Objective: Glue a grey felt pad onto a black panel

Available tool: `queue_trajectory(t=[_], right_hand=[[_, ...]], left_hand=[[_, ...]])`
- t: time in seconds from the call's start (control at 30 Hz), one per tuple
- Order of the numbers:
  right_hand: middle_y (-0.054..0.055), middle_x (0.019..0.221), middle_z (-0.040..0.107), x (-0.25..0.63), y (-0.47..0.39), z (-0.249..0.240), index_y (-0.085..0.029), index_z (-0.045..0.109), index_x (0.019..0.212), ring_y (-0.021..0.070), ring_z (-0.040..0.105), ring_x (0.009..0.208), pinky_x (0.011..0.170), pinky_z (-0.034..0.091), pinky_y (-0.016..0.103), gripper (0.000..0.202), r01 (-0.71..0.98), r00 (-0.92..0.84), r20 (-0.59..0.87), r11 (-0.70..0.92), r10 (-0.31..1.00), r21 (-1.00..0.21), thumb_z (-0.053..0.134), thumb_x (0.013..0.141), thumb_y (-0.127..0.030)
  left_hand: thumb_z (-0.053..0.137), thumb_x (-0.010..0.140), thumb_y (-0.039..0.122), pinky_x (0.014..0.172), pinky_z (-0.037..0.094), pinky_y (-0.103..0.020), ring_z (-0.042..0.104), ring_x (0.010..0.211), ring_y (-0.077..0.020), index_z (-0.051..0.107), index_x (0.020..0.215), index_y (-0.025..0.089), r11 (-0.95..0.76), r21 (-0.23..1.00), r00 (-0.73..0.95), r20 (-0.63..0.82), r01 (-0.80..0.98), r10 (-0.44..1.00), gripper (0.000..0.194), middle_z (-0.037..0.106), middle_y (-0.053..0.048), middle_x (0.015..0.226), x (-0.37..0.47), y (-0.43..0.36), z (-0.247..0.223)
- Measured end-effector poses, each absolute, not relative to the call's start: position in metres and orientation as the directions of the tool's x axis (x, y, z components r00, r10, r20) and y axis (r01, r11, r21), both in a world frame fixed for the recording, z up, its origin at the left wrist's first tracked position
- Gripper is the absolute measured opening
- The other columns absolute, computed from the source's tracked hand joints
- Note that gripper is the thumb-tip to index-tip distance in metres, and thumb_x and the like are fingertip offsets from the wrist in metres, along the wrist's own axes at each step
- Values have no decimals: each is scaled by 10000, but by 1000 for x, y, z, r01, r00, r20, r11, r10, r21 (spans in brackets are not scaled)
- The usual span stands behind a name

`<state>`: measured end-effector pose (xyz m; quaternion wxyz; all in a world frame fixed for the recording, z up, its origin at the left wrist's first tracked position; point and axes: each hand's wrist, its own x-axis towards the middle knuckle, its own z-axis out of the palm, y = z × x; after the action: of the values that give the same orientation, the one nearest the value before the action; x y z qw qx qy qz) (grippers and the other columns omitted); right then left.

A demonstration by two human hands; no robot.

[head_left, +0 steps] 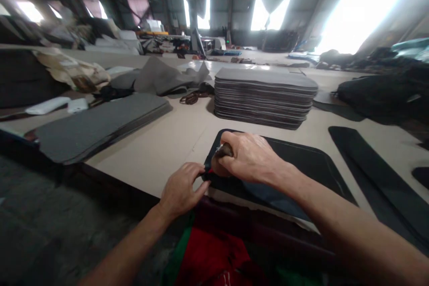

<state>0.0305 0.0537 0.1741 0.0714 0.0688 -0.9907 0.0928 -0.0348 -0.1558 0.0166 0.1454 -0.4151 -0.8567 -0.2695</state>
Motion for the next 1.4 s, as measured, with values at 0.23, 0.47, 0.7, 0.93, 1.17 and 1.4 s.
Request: queue_trajectory(t=[0.23,0.47,0.7,0.93,1.17,1.4], right_hand=[[53,813,671,32,56,178,-228,624,904,204,572,676,542,232,299,211,-108,-990,107,983,-93,-148,524,756,-342],[49,761,647,37,64,181,-223,621,874,190,532,637,546,224,295,195,-91,-993,85,982,-77,-166,534,738,-333],[26,708,626,49,94,180,-237,608,814,186,539,641,549,258,283,130,-7,-999,42,982,1,-189,567,750,-342],[15,741,639,57,110,178,-252,625,863,189,558,680,571,281,280,141,52,-997,46,977,62,-205,577,756,-331],[20,747,642,43,80,174,-246,608,860,183,531,649,542,254,273,169,-29,-996,92,970,-7,-242,559,733,-348],[22,735,627,37,65,176,-236,608,885,171,495,607,527,233,278,194,-94,-993,94,969,-74,-229,536,730,-327]], left_hand=[[627,907,297,926,492,-397,577,1072,-241,563,1108,201,511,343,-615,460,788,640,232,634,-62,1102,-35,-156,18],[624,916,323,931,488,-394,574,1079,-235,571,1124,205,515,329,-611,460,791,644,245,631,-55,1115,-35,-157,18],[608,927,340,934,494,-404,582,1078,-241,586,1109,188,519,312,-605,464,796,647,238,643,-68,1109,-35,-156,18],[609,931,353,932,493,-398,580,1081,-239,582,1117,197,518,292,-592,478,804,649,245,639,-67,1116,-37,-156,17],[607,927,352,922,492,-399,581,1069,-240,564,1143,205,521,305,-602,471,797,645,264,630,-63,1112,-37,-157,17],[613,918,346,898,495,-399,590,1049,-243,570,1111,218,530,316,-616,456,787,642,235,637,-55,1095,-36,-156,18]])
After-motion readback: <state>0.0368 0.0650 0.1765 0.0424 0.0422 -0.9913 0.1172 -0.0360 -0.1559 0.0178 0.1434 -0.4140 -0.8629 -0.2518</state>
